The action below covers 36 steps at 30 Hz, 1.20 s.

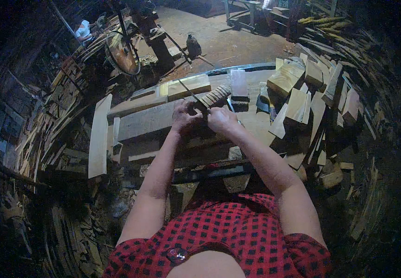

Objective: The person carves grooves into a piece of wood using hand carving tools, holding the wood block on the workbench and slicing notches along its surface.

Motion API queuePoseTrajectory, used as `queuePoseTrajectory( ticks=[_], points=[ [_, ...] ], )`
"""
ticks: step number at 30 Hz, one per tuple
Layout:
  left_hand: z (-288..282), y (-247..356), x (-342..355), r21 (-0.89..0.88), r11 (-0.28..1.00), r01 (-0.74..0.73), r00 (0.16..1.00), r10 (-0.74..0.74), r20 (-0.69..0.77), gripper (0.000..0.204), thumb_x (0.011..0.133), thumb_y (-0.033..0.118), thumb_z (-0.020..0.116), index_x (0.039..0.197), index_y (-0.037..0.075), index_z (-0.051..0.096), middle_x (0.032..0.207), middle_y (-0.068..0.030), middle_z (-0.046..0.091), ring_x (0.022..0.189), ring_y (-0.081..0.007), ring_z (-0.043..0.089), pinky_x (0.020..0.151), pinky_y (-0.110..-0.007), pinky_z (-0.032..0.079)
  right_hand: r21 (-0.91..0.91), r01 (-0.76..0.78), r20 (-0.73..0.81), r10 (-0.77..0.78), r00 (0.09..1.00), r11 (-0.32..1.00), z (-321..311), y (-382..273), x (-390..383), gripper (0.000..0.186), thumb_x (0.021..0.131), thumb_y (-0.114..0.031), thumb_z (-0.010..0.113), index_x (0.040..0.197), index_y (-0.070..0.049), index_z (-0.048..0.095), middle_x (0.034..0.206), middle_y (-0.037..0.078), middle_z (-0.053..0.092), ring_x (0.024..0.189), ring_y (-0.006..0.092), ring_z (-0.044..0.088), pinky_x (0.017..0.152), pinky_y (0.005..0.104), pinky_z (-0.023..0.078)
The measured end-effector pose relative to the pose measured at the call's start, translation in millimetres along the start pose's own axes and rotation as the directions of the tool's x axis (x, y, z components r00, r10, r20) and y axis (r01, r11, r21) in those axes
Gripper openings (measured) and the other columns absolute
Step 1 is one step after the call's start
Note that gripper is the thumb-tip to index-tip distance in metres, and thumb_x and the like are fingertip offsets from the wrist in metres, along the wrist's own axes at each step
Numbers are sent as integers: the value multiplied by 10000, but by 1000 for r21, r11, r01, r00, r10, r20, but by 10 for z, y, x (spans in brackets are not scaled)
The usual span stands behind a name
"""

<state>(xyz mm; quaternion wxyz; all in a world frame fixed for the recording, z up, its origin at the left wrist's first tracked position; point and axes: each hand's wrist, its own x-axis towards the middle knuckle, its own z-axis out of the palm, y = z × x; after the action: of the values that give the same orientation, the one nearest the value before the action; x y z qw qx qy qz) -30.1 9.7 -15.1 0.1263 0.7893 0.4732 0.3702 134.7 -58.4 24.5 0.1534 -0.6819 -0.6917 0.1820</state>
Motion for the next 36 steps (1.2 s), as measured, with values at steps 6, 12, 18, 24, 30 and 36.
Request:
queuePoseTrajectory(
  ticks=[6,12,18,24,30,36],
  points=[
    [-54,-68,-65,71,995,-72,995,77,-64,477,557,316,763,913,34,619,914,-139,555,938,-310,525,800,-407,450,63,-1,23,-1,1000,998,-37,208,-574,339,900,-314,422,970,-25,586,917,220,627,885,395,601,796,480,470],
    [-112,28,-34,43,999,-29,999,28,23,434,567,314,754,877,45,612,919,-142,558,937,-320,528,799,-409,451,-40,-95,106,98,989,995,-242,405,-1245,337,909,-331,432,1042,-49,560,893,210,627,860,408,599,780,500,463],
    [-52,-12,-30,-27,998,-62,998,62,-13,416,544,341,727,853,76,640,912,-108,577,976,-311,502,893,-400,420,-4,11,-6,-11,1000,1000,-63,134,-291,326,892,-314,446,1008,-41,580,921,230,620,886,407,593,780,502,458],
    [-52,-57,-60,61,995,-76,995,79,-59,437,549,362,737,867,78,642,928,-106,576,980,-311,500,903,-405,416,-28,47,-59,-49,997,998,65,64,-174,325,884,-323,456,1019,-58,584,913,223,620,870,403,597,760,499,457],
    [-97,12,-44,77,997,-24,1000,24,-4,475,539,383,779,862,74,618,914,-102,567,951,-306,512,856,-405,416,-16,-97,97,98,990,995,-155,494,-1239,308,898,-310,438,997,-49,567,871,233,620,854,409,598,756,506,458],
    [-77,-175,-68,42,994,-96,994,98,-57,475,537,390,781,849,70,620,903,-99,568,939,-305,512,852,-406,417,7,-30,107,29,994,1000,-241,280,-957,330,903,-315,416,1002,-42,573,918,227,624,877,408,598,800,503,456]
  ],
)
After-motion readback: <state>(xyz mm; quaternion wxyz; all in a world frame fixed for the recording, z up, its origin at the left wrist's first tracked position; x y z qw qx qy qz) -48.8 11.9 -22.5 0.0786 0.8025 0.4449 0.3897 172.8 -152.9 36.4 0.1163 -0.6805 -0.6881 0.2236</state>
